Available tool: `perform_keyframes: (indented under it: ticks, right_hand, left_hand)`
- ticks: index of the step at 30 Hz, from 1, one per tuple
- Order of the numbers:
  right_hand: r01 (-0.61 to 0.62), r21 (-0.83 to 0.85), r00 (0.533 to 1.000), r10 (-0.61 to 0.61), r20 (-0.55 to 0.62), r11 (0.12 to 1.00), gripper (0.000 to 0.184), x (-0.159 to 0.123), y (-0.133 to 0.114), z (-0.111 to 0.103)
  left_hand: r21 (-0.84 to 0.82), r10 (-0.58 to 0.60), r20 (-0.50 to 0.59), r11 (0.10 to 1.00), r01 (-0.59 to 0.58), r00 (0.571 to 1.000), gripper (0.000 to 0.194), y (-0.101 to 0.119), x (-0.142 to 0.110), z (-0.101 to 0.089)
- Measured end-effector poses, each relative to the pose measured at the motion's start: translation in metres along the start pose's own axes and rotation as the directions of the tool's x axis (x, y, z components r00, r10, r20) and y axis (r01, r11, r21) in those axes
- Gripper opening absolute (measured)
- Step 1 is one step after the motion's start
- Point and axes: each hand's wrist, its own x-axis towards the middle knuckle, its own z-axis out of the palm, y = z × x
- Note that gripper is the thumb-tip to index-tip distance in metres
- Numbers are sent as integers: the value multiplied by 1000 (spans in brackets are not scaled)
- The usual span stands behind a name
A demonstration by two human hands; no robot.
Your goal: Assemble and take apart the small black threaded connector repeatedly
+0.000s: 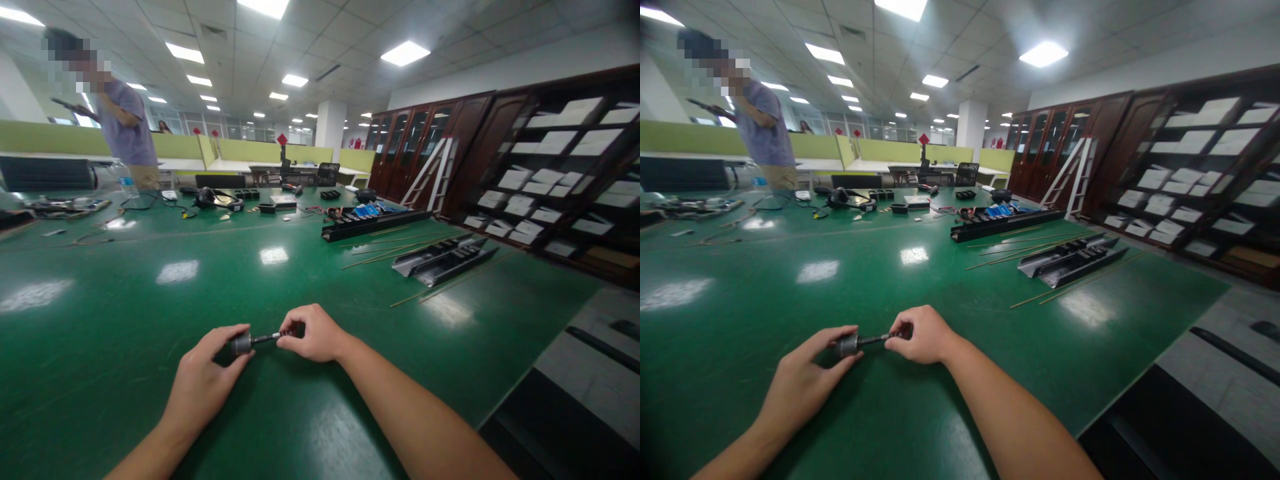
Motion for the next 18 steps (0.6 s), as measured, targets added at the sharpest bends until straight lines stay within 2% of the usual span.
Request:
perform_keyframes:
  ticks: [3, 11, 14, 18]
  right_hand:
    - [1, -6, 1000, -1, 5, 1000, 15, 0, 0, 0]
    - [-8, 11, 1000, 8, 20, 1000, 15, 1, 0, -1]
    - [-3, 15, 1000, 3, 25, 1000, 15, 1, 1, -2]
    - [3, 35, 1000, -4, 23, 999, 16, 1, 5, 0]
  left_hand:
    - [1, 44, 10, 999, -44, 999, 44, 0, 1, -1]
    - [50, 42, 6, 998, -42, 999, 33, 1, 3, -4]
    - [62, -70, -2, 996, 70, 998, 38, 1, 5, -6]
    - [54, -292, 50, 956, 289, 955, 44, -6, 8, -5]
